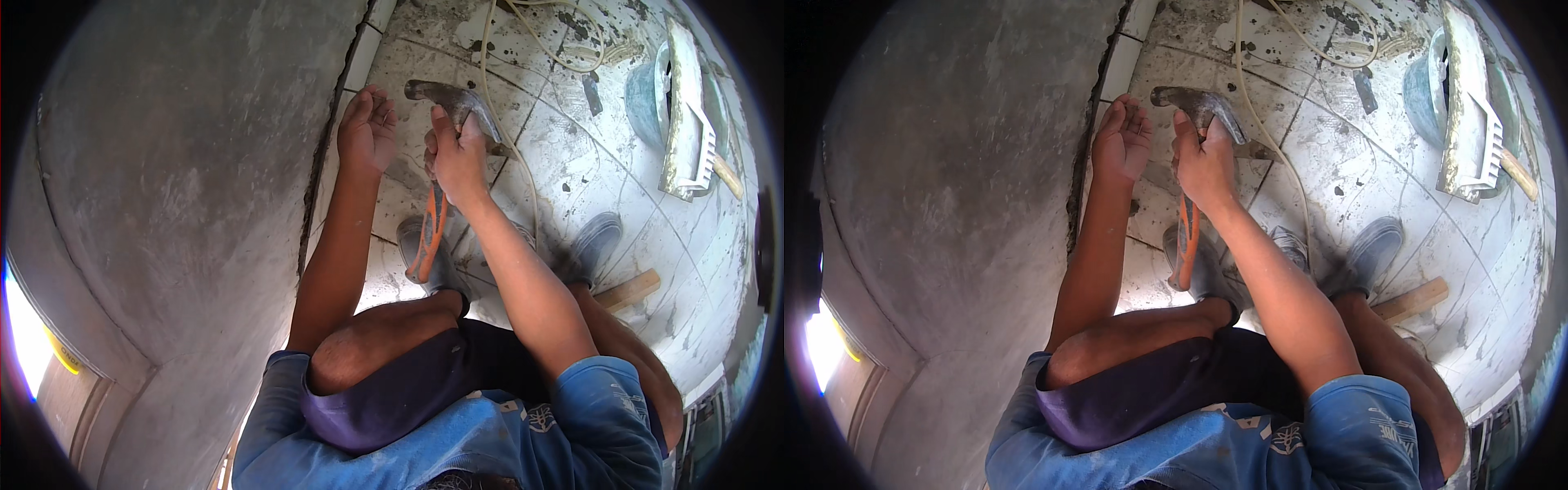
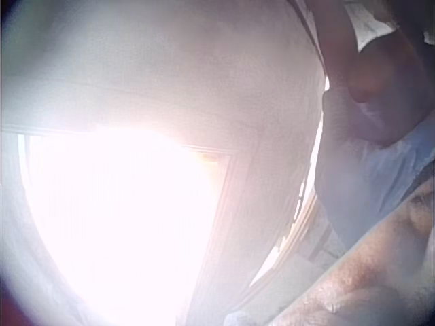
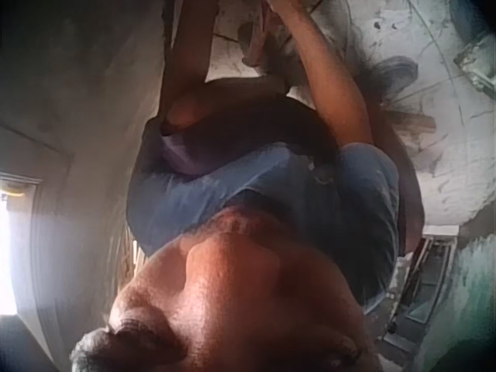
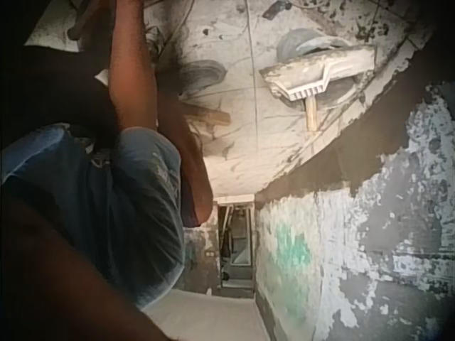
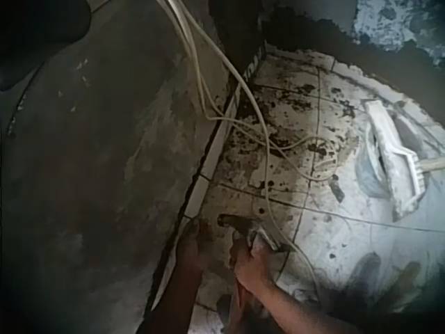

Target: Replacing or repairing a small section of a wall near a floor drain using mortar and a hammer.

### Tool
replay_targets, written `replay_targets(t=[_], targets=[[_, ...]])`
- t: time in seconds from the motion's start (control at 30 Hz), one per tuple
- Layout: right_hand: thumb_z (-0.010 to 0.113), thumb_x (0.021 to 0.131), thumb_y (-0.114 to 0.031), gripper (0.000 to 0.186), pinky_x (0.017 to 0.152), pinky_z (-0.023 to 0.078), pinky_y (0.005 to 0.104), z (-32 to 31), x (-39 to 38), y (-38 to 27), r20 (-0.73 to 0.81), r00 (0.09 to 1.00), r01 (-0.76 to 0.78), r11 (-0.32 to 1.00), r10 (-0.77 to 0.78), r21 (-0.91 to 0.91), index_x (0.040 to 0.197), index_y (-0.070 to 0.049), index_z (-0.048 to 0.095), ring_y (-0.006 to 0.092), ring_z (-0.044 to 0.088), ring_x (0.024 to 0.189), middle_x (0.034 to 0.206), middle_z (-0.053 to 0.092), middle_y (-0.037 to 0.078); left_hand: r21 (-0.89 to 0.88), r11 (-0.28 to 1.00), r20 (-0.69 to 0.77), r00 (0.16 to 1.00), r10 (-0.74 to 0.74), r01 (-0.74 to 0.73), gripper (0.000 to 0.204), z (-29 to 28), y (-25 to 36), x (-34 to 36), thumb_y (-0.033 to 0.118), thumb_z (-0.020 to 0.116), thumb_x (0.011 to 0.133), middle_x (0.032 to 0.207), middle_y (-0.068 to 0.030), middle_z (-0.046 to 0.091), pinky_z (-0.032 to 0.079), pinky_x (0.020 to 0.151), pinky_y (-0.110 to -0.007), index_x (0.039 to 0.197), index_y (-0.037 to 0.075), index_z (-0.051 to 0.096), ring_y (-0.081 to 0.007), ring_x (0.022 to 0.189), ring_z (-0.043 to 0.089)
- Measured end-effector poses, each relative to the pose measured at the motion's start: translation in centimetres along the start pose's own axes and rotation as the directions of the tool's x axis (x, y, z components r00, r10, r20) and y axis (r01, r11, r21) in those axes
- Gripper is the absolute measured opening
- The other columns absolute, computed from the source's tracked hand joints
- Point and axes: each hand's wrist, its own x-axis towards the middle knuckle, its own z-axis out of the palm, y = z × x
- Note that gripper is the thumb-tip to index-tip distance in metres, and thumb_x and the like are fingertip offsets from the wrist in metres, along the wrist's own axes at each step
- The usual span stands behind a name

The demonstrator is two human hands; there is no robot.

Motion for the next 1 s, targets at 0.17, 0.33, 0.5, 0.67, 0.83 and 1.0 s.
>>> replay_targets(t=[0.17,0.33,0.5,0.67,0.83,1.0], targets=[[0.054,0.096,-0.031,0.027,0.035,0.028,0.0250,1.0,0.3,0.8,-0.036,0.994,0.101,0.994,-0.099,0.052,0.086,-0.011,0.038,0.0079,0.038,0.039,0.057,0.041,-0.001,-0.009,1.000,0.012,1.000,0.002,-0.002,0.023,0.0,-0.1,0.3,0.017,0.060,0.091,0.101,-0.0013,0.059,0.044,0.084,-0.031,0.112,0.009,0.056,-0.0158,0.092,0.054],[0.054,0.096,-0.028,0.022,0.037,0.031,0.0248,1.4,0.3,1.2,-0.071,0.995,0.083,0.991,-0.076,0.106,0.089,-0.008,0.044,0.0073,0.041,0.041,0.057,0.044,-0.002,-0.028,0.999,-0.014,1.000,0.027,-0.028,0.024,0.5,-0.3,0.2,0.019,0.060,0.091,0.102,-0.0037,0.061,0.045,0.081,-0.030,0.112,0.008,0.056,-0.0160,0.091,0.055],[0.054,0.095,-0.025,0.020,0.040,0.033,0.0241,2.1,0.5,2.0,-0.100,0.995,0.041,0.986,-0.025,0.159,0.093,-0.005,0.049,0.0062,0.043,0.045,0.058,0.047,-0.002,-0.032,0.999,0.003,0.999,0.043,-0.043,0.025,0.6,-0.5,0.3,0.019,0.059,0.092,0.106,-0.0034,0.061,0.044,0.084,-0.031,0.115,0.009,0.054,-0.0157,0.094,0.055],[0.052,0.096,-0.028,0.022,0.036,0.031,0.0249,2.9,1.3,3.0,-0.041,0.977,0.210,0.977,-0.211,-0.021,0.092,-0.009,0.042,0.0079,0.040,0.041,0.057,0.043,-0.001,-0.052,0.998,0.040,0.999,0.037,-0.035,0.028,0.5,-0.5,0.6,0.019,0.058,0.092,0.110,-0.0033,0.059,0.042,0.086,-0.031,0.117,0.009,0.052,-0.0152,0.098,0.054],[0.051,0.097,-0.026,0.021,0.036,0.032,0.0244,3.2,1.3,3.2,-0.070,0.970,0.235,0.972,-0.233,0.021,0.092,-0.009,0.041,0.0077,0.040,0.041,0.056,0.043,-0.001,-0.079,0.996,0.028,0.999,0.037,-0.034,0.029,0.5,-0.4,0.6,0.020,0.058,0.092,0.114,-0.0033,0.057,0.040,0.089,-0.032,0.118,0.009,0.050,-0.0154,0.101,0.052],[0.049,0.097,-0.026,0.022,0.036,0.031,0.0246,3.6,1.4,2.8,-0.024,0.991,0.134,0.991,-0.134,-0.017,0.089,-0.010,0.038,0.0078,0.040,0.041,0.056,0.043,-0.001,-0.094,0.995,0.022,1.000,0.015,-0.013,0.030,0.5,-0.2,0.7,0.020,0.060,0.091,0.112,-0.0026,0.058,0.040,0.090,-0.032,0.117,0.010,0.051,-0.0166,0.104,0.052]])
